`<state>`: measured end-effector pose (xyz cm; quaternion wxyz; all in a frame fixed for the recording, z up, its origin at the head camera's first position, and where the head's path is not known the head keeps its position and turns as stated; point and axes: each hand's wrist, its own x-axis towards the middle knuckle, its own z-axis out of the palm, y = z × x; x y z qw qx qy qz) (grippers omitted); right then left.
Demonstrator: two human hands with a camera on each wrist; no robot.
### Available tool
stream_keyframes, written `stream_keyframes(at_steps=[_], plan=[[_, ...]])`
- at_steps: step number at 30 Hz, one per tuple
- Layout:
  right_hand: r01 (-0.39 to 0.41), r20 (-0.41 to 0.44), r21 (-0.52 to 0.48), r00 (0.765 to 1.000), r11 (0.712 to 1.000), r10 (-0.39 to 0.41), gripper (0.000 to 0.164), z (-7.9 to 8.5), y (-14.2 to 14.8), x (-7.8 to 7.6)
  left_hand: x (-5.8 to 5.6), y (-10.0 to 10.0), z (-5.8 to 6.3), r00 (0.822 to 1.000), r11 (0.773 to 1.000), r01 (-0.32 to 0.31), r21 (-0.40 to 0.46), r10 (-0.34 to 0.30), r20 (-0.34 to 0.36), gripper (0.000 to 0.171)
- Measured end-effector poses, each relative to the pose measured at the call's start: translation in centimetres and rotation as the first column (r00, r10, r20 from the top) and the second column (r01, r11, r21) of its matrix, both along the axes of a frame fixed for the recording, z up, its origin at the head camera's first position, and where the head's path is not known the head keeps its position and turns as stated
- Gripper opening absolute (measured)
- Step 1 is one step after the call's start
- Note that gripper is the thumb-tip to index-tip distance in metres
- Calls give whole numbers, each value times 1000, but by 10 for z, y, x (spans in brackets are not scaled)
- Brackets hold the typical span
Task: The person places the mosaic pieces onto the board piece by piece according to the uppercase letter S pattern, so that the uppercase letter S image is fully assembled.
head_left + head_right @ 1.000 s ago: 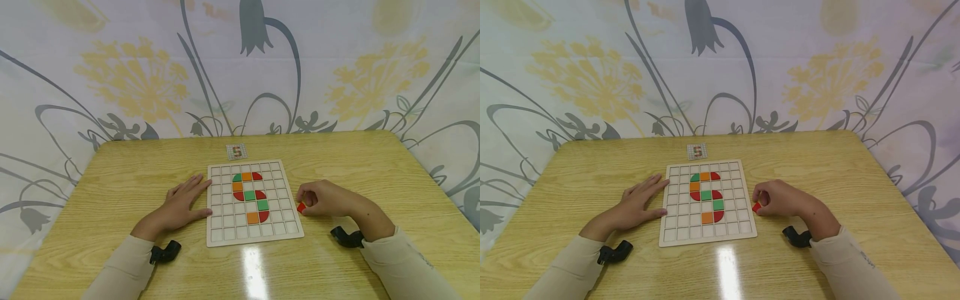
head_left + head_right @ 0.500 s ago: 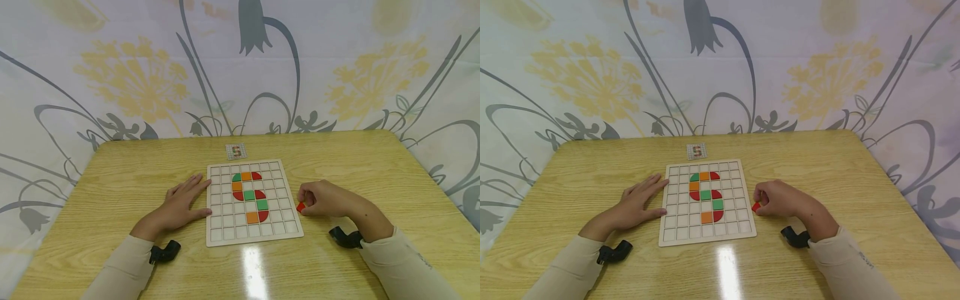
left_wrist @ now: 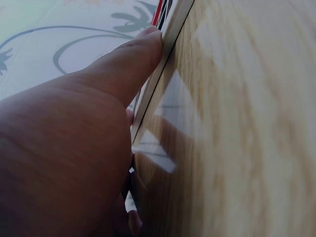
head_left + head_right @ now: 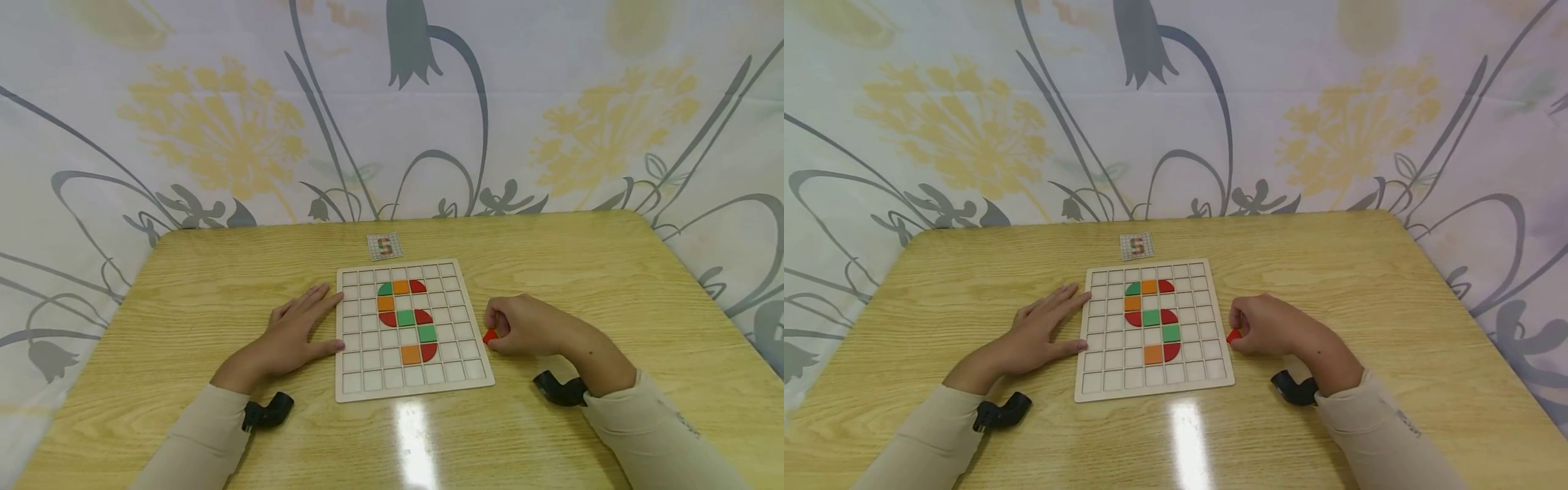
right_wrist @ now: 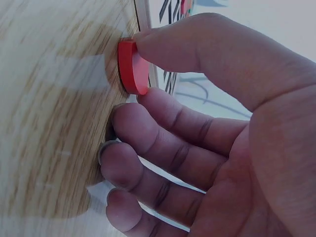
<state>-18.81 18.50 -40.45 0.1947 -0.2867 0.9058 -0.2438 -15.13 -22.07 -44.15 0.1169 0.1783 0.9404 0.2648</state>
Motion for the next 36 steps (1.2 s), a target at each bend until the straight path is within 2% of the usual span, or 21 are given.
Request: stream_keyframes(at_steps=[5, 10, 19, 26, 36], plan=[[3, -36, 18, 999, 1000, -2, 16, 1, -3, 0, 0, -1, 0, 1000, 1000, 3, 10, -3, 7, 83], [20, -104, 77, 995, 997, -12, 14, 3, -7, 2, 0, -1, -1, 1000, 1000, 12, 19, -12, 3, 84], [28, -229, 135, 974, 991, 3, 14, 3, -19, 9, -1, -1, 0, 1000, 1000, 12, 24, -12, -3, 82], [13, -180, 66, 984, 998, -1, 14, 3, -16, 7, -1, -1, 1, 1000, 1000, 11, 25, -11, -4, 83], [-23, -131, 19, 991, 1000, 25, 17, 1, -9, 5, 0, -1, 0, 1000, 1000, 9, 20, -9, 2, 83]])
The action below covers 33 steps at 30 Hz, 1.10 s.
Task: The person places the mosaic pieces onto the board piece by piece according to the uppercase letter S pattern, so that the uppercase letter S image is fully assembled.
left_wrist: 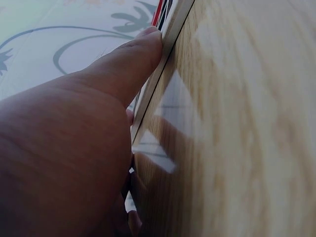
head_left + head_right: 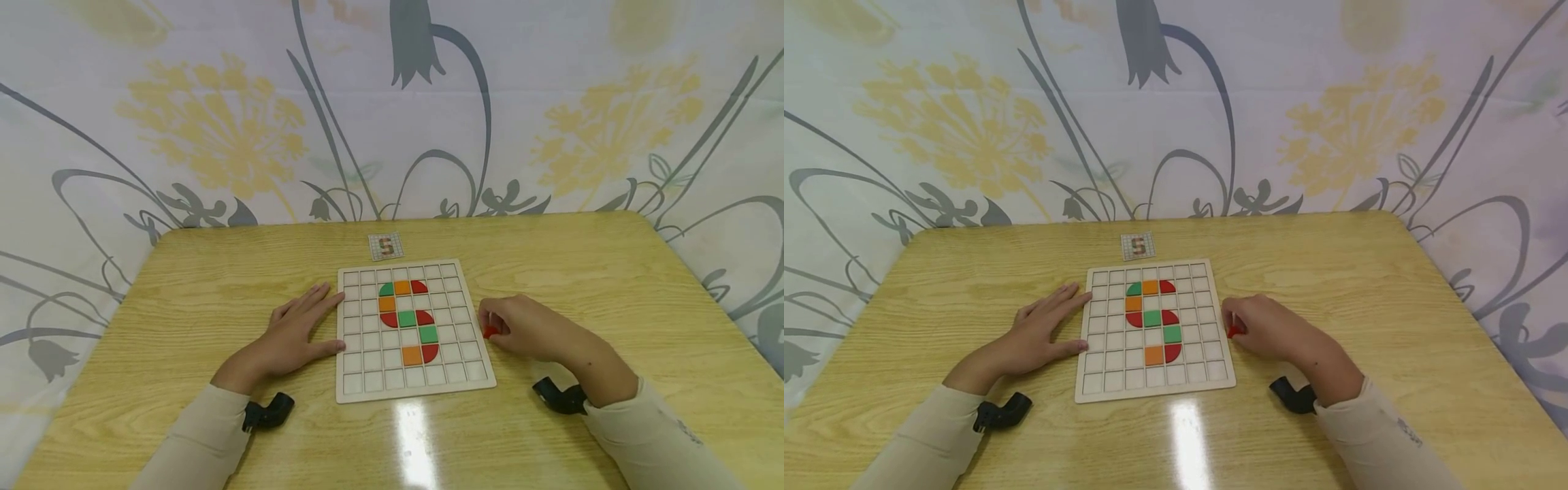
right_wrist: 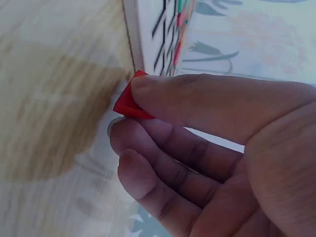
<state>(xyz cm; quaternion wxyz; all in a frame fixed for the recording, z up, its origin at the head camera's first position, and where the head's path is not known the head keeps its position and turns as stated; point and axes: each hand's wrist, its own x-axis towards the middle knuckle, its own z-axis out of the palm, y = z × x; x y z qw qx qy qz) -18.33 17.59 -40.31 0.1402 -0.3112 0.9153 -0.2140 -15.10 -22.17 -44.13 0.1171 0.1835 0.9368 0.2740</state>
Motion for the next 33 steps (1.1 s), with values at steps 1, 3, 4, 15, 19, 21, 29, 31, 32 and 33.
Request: stream_keyframes(at_steps=[1, 3, 4, 15, 19, 21, 29, 31, 32, 33], plan=[[2, 8, -4, 1000, 1000, -2, 17, 1, 0, 0, 0, 0, 0, 1000, 1000, 0, 0, 0, -1, 84], [-1, 10, -18, 1000, 1000, 2, 15, 3, 1, 0, 1, 0, 1, 1000, 1000, 0, -2, 0, -3, 84], [2, 7, -18, 1000, 1000, -2, 15, 4, 1, 0, 1, 0, 1, 1000, 1000, -2, -1, 2, -3, 84], [-23, -133, -58, 991, 998, 15, 14, 10, -8, 3, 2, -3, 3, 1000, 1000, -9, 0, 9, -3, 83], [0, -146, -75, 989, 997, -11, 15, 11, -11, 3, 2, -3, 4, 1000, 1000, -7, 0, 7, -11, 82], [7, -148, -79, 989, 997, -19, 14, 11, -13, 3, 2, -4, 3, 1000, 1000, -8, -3, 8, -13, 83], [20, -85, -122, 996, 992, -31, 10, 9, -13, 3, 0, -2, -1, 1000, 1000, -6, 1, 6, -10, 83], [28, -65, -135, 997, 990, -37, 11, 8, -13, 4, 0, -1, -2, 1000, 1000, 0, 1, 0, -13, 83], [27, -61, -147, 997, 989, -37, 12, 7, -12, 5, -1, -1, -2, 1000, 1000, 0, -1, 0, -16, 83], [31, -58, -158, 997, 987, -41, 12, 7, -12, 5, 0, 0, -2, 1000, 1000, 0, -2, 0, -17, 83]])
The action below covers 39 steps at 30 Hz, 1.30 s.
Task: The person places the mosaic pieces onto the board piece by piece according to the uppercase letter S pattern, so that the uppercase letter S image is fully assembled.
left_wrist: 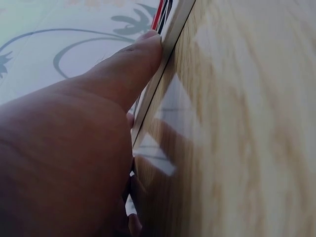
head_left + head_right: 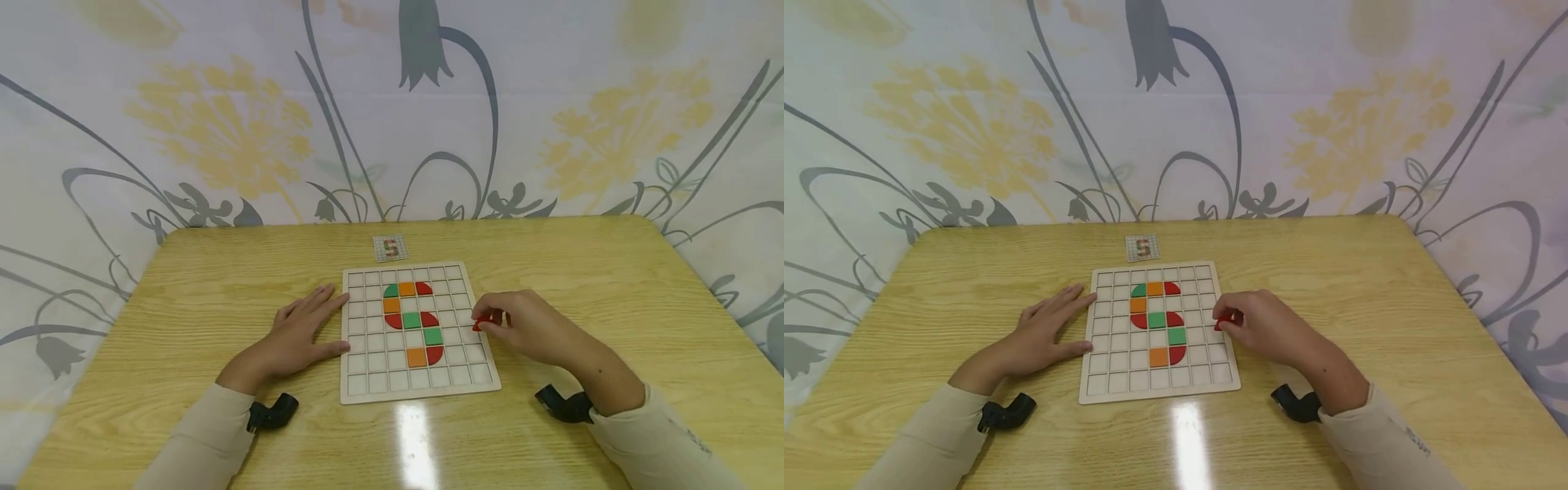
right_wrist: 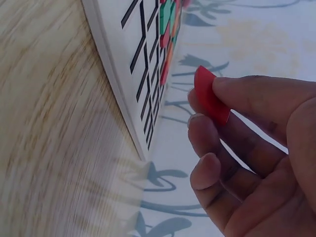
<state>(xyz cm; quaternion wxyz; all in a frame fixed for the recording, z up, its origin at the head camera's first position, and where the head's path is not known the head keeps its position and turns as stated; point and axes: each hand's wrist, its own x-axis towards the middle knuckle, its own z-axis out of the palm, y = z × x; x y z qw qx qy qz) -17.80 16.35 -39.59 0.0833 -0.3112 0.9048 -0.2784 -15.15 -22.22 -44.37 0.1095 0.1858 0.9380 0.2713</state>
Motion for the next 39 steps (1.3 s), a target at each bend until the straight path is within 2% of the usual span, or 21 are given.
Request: stream_keyframes(at_steps=[10, 16, 22, 27, 34, 39], plan=[[-8, -31, -146, 1000, 989, 3, 16, -1, -4, 3, 0, 0, 0, 1000, 1000, 0, -13, 0, -7, 83], [0, -53, -187, 999, 982, -10, 17, 2, -12, 5, 0, -3, 2, 1000, 1000, -3, -8, 3, -2, 82], [2, -93, -183, 995, 983, -19, 20, 1, -21, 10, -1, -3, -2, 1000, 1000, 4, 4, -4, -9, 83], [-44, -109, -196, 994, 980, 22, 28, 0, -35, 11, -2, -1, -3, 1000, 1000, 1, -5, -1, -4, 83], [-119, -78, -256, 992, 959, 103, 25, 2, -63, 7, -2, 0, -4, 1000, 1000, 10, 2, -10, -11, 83], [-132, -61, -260, 991, 957, 120, 23, 3, -80, 5, -1, -2, -4, 1000, 1000, 7, -3, -7, -15, 82]])
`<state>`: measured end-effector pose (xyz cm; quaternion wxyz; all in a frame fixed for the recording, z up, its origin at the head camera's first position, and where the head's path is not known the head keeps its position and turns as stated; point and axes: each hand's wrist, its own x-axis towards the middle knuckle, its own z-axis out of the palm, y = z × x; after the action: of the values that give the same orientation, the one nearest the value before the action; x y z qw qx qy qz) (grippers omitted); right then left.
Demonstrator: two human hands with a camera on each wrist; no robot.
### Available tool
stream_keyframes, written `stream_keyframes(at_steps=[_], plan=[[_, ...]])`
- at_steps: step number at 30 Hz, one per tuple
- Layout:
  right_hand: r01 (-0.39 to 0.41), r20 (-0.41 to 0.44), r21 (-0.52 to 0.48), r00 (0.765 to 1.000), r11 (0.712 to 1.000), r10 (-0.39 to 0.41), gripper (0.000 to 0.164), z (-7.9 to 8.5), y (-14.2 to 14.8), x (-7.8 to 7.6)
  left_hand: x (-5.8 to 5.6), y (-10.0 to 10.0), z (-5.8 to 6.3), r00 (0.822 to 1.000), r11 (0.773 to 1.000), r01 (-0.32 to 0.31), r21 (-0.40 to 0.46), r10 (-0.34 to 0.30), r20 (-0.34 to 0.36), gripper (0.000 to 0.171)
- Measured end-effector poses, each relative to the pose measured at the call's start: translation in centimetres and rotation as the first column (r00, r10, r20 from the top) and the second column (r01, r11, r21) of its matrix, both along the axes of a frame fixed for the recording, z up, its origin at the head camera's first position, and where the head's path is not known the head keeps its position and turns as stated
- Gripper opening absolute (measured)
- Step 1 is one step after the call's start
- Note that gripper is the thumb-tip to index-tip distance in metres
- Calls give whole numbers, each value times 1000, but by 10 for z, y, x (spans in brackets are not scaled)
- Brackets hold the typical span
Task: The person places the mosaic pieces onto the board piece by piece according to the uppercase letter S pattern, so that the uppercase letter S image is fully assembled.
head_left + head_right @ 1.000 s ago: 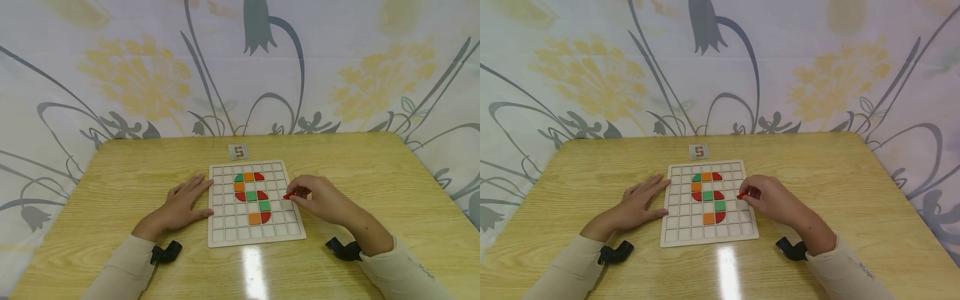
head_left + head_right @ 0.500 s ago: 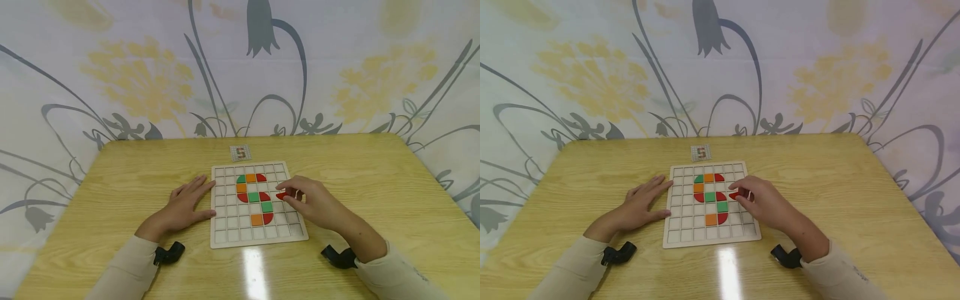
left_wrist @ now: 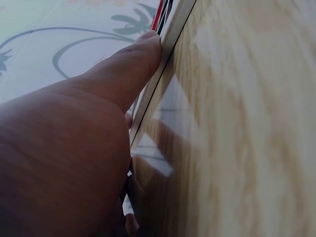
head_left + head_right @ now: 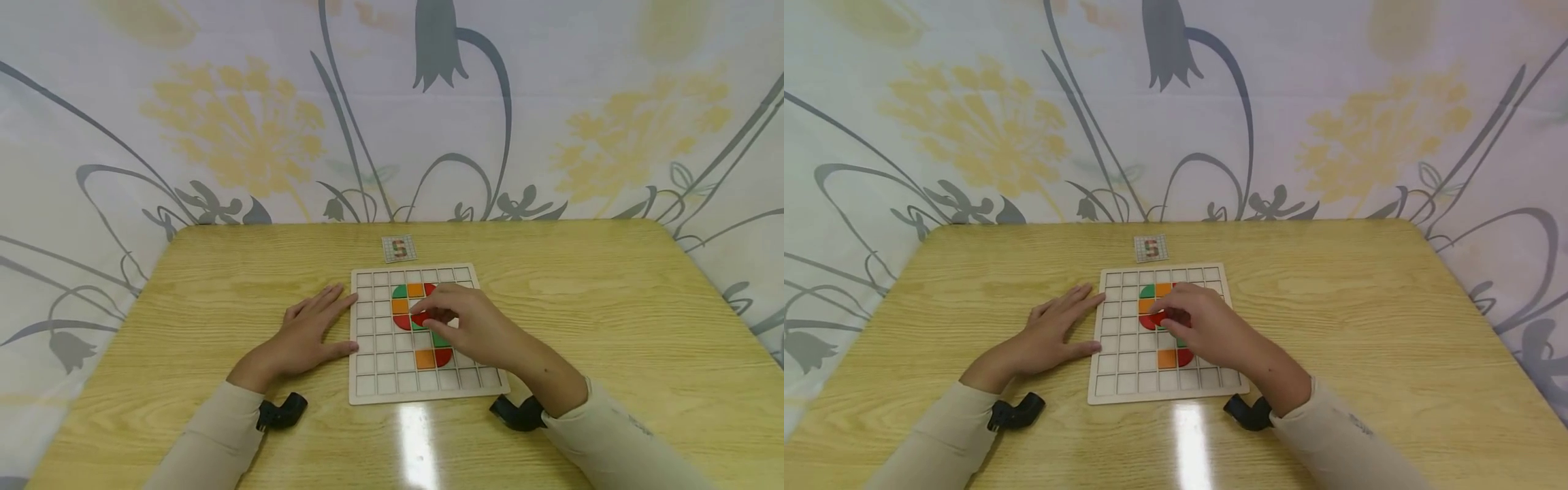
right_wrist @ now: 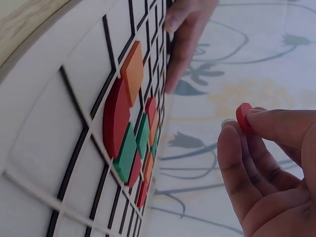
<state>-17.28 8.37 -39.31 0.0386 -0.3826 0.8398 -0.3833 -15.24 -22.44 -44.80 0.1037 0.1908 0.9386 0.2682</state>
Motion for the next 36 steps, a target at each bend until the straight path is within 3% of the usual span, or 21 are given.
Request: stream_keyframes(at_steps=[10, 21, 36], plan=[[24, 143, -59, 990, 998, -16, 26, -6, -15, 2, -1, 0, 1, 1000, 1000, -1, -9, 1, 3, 83], [58, 72, 25, 996, 998, -60, 29, -11, -18, 7, -1, 1, 2, 1000, 1000, -4, -10, 4, 12, 82], [-11, 135, 69, 991, 998, 2, 15, -18, -23, 9, -1, 2, 3, 1000, 1000, -7, -26, 8, 25, 83]])
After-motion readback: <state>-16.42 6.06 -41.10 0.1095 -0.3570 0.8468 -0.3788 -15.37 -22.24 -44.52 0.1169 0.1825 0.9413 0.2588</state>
